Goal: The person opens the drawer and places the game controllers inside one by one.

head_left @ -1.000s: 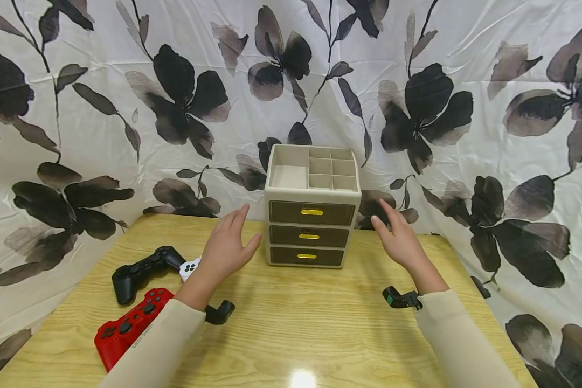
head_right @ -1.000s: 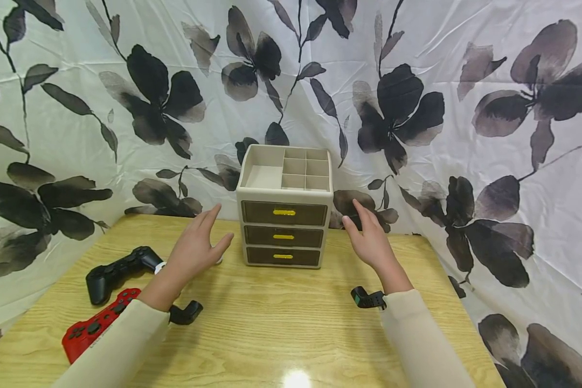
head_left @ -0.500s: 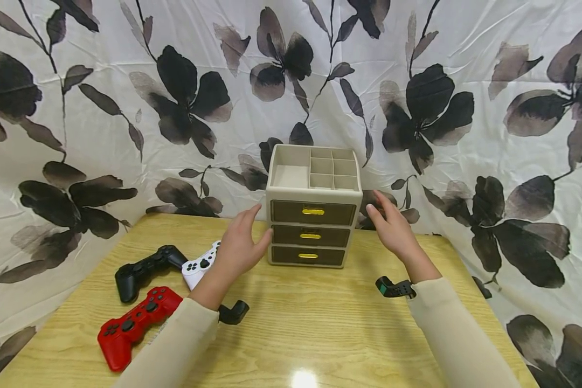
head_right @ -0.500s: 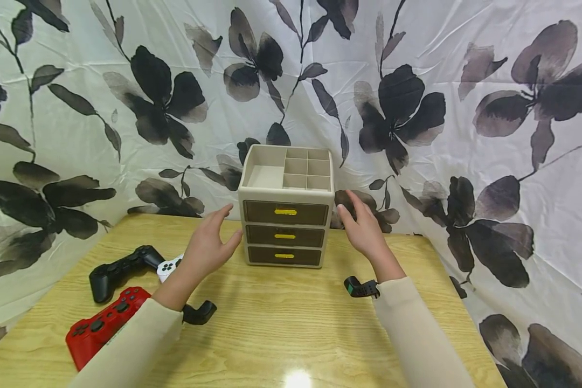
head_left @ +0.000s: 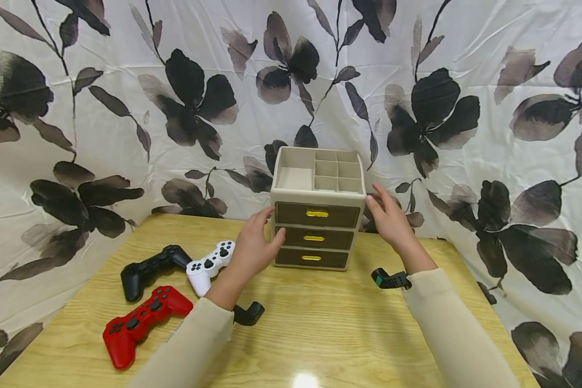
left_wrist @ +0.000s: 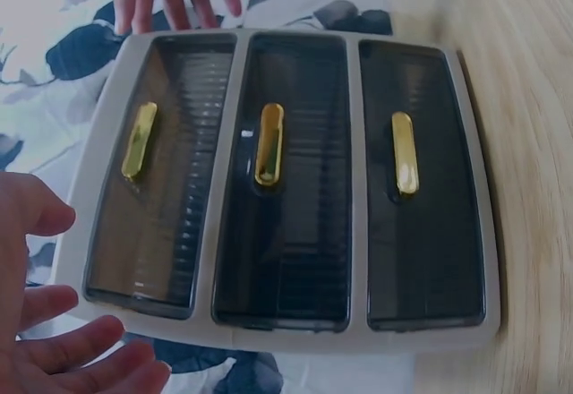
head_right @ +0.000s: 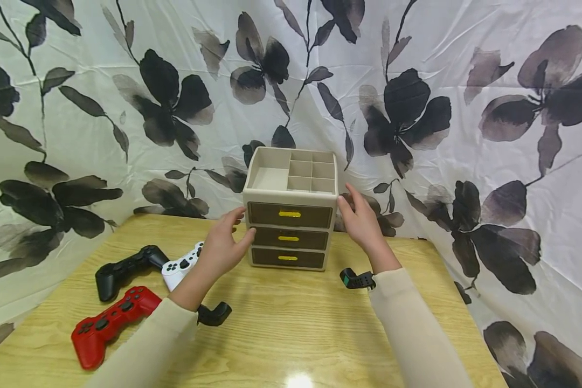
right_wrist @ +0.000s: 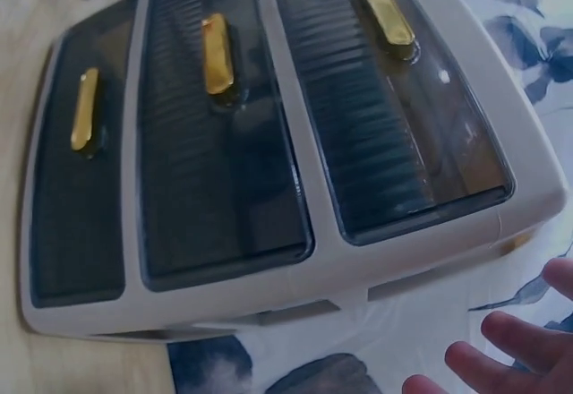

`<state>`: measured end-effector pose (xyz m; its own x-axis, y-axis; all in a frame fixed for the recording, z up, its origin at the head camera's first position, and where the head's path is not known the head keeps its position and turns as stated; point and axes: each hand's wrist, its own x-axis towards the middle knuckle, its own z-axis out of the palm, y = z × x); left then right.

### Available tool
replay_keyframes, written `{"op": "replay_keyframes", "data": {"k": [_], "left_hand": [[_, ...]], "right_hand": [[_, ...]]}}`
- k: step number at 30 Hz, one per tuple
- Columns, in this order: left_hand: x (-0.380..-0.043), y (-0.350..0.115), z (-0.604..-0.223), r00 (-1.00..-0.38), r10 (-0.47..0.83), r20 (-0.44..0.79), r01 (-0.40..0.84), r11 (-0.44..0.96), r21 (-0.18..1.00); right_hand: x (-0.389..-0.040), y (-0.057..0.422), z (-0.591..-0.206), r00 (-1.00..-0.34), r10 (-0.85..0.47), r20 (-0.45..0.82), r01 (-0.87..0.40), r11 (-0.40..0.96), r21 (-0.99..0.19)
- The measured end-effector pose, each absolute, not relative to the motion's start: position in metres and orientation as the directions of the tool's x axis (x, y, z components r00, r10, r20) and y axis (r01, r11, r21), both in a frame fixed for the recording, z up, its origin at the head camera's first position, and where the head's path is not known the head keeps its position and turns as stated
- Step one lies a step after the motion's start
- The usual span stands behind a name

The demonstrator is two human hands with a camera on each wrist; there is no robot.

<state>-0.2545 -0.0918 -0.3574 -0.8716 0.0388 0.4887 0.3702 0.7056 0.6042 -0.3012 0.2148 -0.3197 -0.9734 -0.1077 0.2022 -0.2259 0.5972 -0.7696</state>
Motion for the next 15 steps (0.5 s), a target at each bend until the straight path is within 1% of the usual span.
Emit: {"op": "replay_keyframes", "data": {"k": [8,15], "left_hand": [[-0.254,-0.08,-0.354,-0.891,0.019,0.454,0.368,0.617,0.695],[-0.254,-0.071,-0.354,-0.883,0.017,0.47,0.398,0.561,0.726]], "right_hand": [[-0.309,0.212,-0.316,-0.977,-0.095,0.189,-0.209,0.568,-0.796],[-0.313,0.207,-0.314,-0.978,-0.108,0.18,-0.21,0.517,-0.83]]}}
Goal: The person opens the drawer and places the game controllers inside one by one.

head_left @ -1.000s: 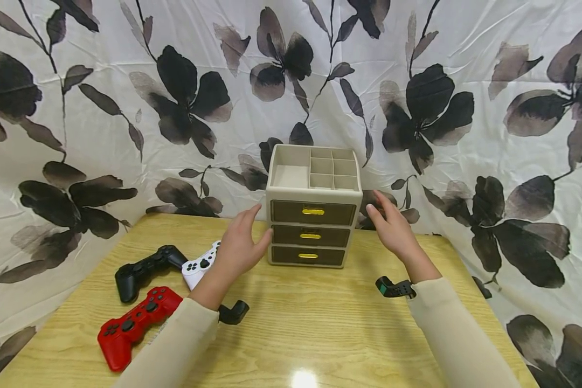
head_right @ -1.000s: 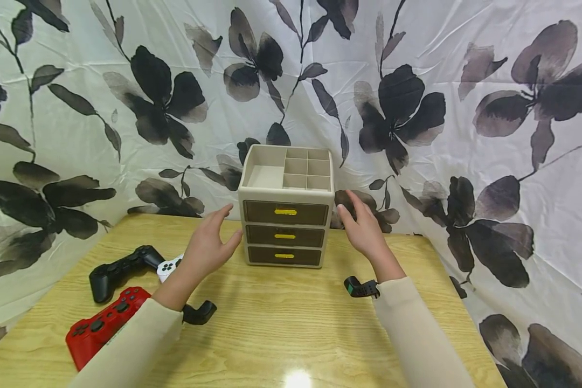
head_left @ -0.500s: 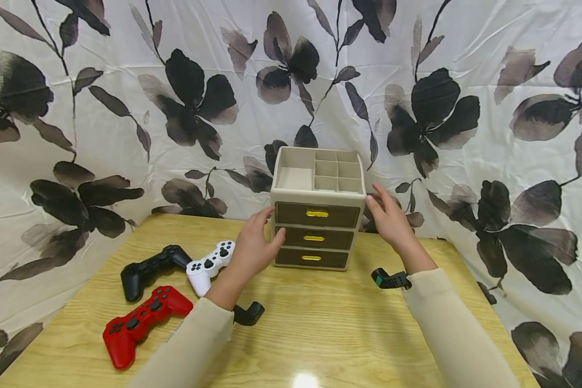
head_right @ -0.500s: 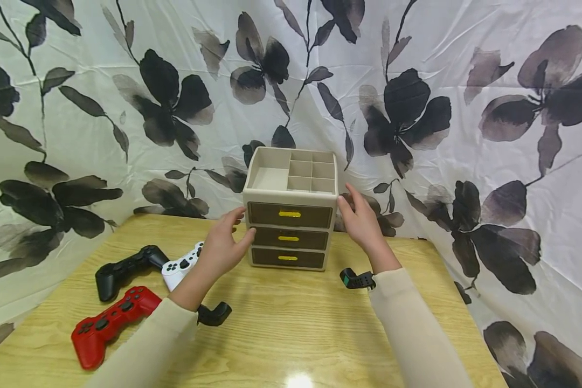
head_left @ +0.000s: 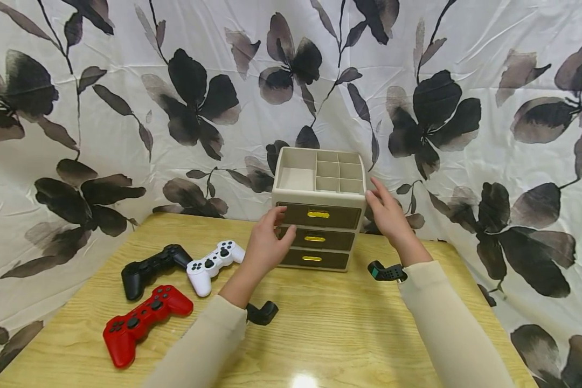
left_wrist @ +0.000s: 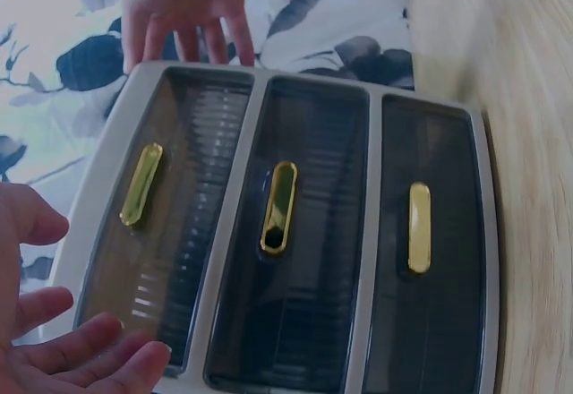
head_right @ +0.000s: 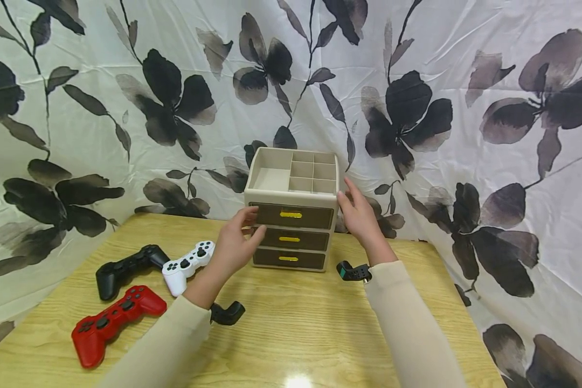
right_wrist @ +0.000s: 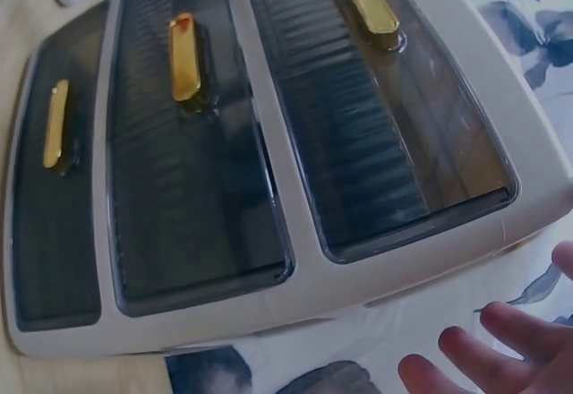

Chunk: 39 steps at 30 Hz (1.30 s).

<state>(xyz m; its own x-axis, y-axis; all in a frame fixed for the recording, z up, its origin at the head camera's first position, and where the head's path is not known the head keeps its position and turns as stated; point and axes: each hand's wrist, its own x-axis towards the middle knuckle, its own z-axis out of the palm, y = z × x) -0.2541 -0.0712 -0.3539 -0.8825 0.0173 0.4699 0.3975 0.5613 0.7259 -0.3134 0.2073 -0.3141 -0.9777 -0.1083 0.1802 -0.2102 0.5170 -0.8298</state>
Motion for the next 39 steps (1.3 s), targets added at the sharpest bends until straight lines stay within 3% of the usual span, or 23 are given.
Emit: {"op": "replay_keyframes", "data": {"k": [11,34,39], "left_hand": [[-0.262,-0.057,-0.357,-0.894,-0.013,0.448,0.399,0.431,0.809],[-0.274,-0.034,-0.359,-0.945,-0.082,0.316,0.287,0.255,0.923],[-0.278,-0.029,-0.36,-0.954,-0.099,0.283,0.264,0.165,0.95]], "right_hand": [[-0.316,0.202,-0.312,-0.976,-0.154,0.157,-0.2,0.322,-0.926],[-0.313,0.193,-0.31,-0.977,-0.122,0.172,-0.204,0.329,-0.922],[-0.314,0.191,-0.31,-0.978,-0.104,0.183,-0.207,0.33,-0.921]]}}
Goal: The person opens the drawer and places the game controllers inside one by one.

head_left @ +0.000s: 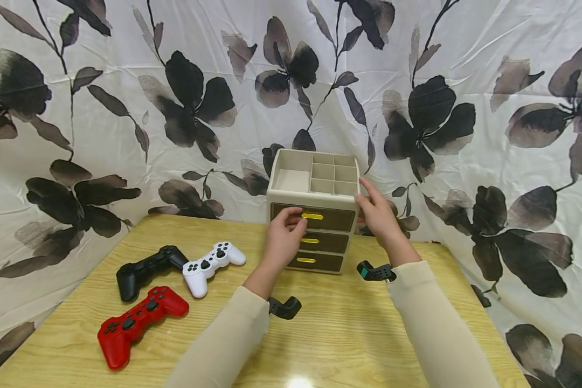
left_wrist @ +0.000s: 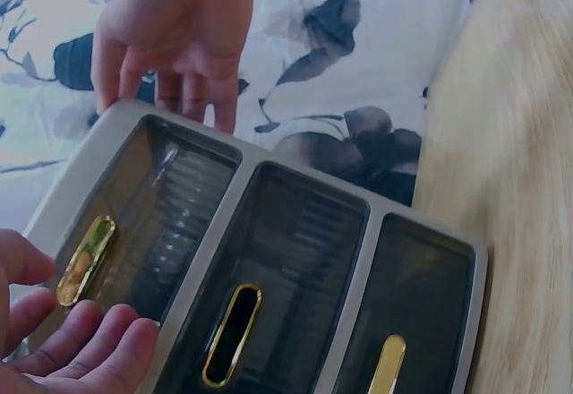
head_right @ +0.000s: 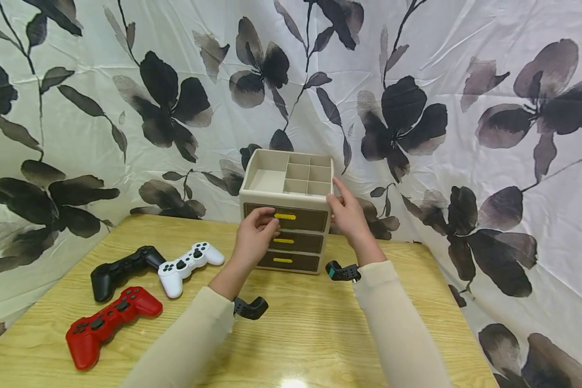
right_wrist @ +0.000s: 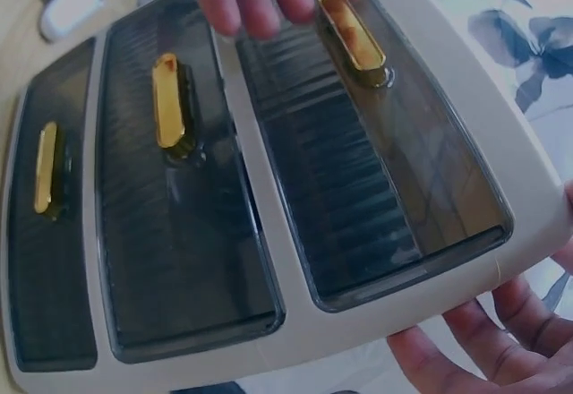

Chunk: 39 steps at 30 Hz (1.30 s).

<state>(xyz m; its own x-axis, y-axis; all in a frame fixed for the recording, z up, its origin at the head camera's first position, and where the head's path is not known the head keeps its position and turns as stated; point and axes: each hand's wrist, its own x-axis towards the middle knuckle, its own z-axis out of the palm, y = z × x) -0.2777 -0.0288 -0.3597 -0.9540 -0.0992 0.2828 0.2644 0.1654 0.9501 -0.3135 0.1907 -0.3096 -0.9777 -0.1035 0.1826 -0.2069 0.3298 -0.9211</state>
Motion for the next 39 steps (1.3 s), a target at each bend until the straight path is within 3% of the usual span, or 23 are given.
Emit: {"op": "replay_keyframes", "data": {"k": [11,21,28,39], "left_hand": [[-0.279,-0.015,-0.359,-0.959,-0.208,0.19,0.217,-0.116,0.969],[-0.284,-0.003,-0.36,-0.933,-0.355,0.058,0.198,-0.372,0.907],[-0.284,0.0,-0.354,-0.926,-0.377,0.003,0.186,-0.449,0.874],[-0.279,-0.001,-0.352,-0.93,-0.368,-0.017,0.168,-0.464,0.87]], "right_hand": [[-0.31,0.182,-0.313,-0.974,-0.045,0.22,-0.223,0.331,-0.917],[-0.308,0.179,-0.315,-0.97,-0.023,0.243,-0.235,0.357,-0.904],[-0.308,0.179,-0.314,-0.967,-0.023,0.254,-0.245,0.362,-0.899],[-0.306,0.182,-0.316,-0.952,-0.028,0.304,-0.276,0.507,-0.816]]}}
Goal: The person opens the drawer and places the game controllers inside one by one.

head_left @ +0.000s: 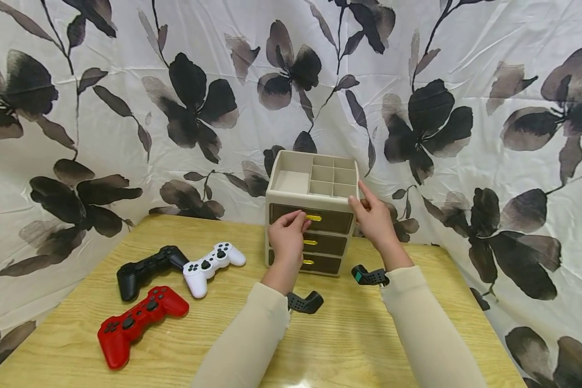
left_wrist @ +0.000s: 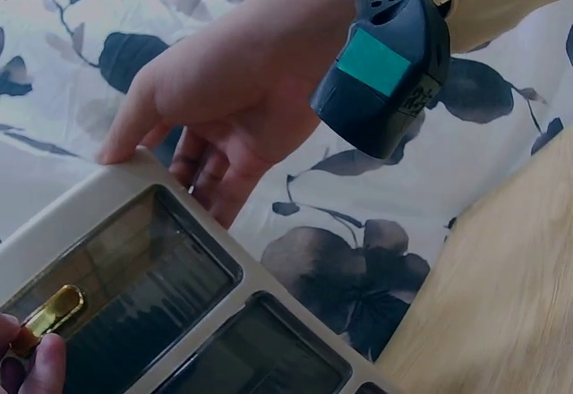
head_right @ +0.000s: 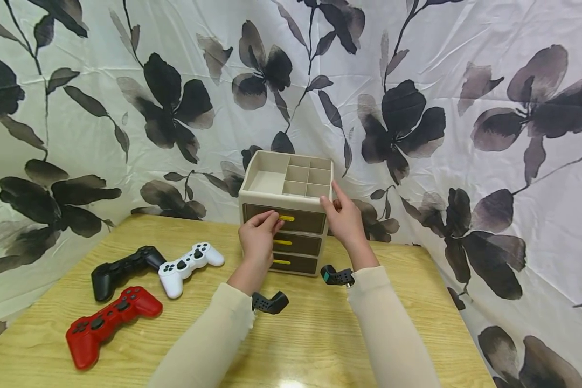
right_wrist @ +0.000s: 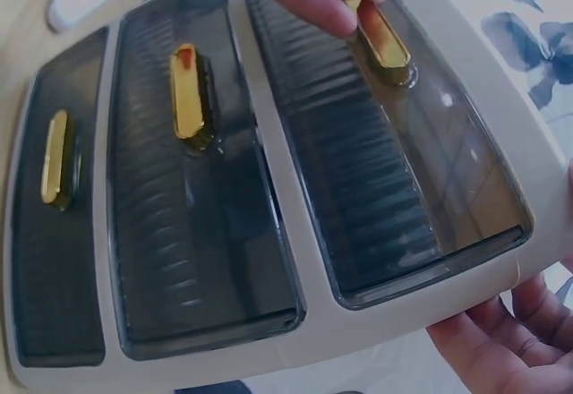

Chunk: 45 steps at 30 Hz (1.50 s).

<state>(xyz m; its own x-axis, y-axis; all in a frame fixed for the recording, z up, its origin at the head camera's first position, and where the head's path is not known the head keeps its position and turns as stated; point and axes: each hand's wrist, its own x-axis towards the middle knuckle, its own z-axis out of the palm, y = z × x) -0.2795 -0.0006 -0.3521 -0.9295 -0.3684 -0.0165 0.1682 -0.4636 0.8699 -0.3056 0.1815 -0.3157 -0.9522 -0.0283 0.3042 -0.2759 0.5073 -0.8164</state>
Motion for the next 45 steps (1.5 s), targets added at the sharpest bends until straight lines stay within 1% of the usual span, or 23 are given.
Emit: {"op": "replay_keyframes", "data": {"k": [11,18,23,30,35,45], "left_hand": [[-0.271,-0.004,-0.354,-0.929,-0.371,-0.003,0.184,-0.467,0.865],[-0.269,-0.005,-0.355,-0.925,-0.379,0.017,0.197,-0.439,0.877],[-0.273,-0.001,-0.357,-0.904,-0.424,0.05,0.23,-0.387,0.893],[-0.279,0.005,-0.355,-0.867,-0.495,0.052,0.236,-0.315,0.919],[-0.278,0.006,-0.352,-0.86,-0.508,0.048,0.235,-0.31,0.921],[-0.268,0.003,-0.353,-0.872,-0.489,0.016,0.216,-0.357,0.909]], "right_hand": [[-0.303,0.18,-0.314,-0.958,-0.036,0.286,-0.258,0.552,-0.793],[-0.303,0.18,-0.316,-0.96,-0.042,0.278,-0.252,0.563,-0.787],[-0.303,0.18,-0.318,-0.958,-0.041,0.285,-0.256,0.573,-0.779],[-0.303,0.179,-0.317,-0.954,-0.042,0.297,-0.266,0.579,-0.77],[-0.302,0.179,-0.318,-0.955,-0.037,0.295,-0.259,0.591,-0.764],[-0.302,0.177,-0.317,-0.95,-0.034,0.311,-0.271,0.587,-0.763]]}}
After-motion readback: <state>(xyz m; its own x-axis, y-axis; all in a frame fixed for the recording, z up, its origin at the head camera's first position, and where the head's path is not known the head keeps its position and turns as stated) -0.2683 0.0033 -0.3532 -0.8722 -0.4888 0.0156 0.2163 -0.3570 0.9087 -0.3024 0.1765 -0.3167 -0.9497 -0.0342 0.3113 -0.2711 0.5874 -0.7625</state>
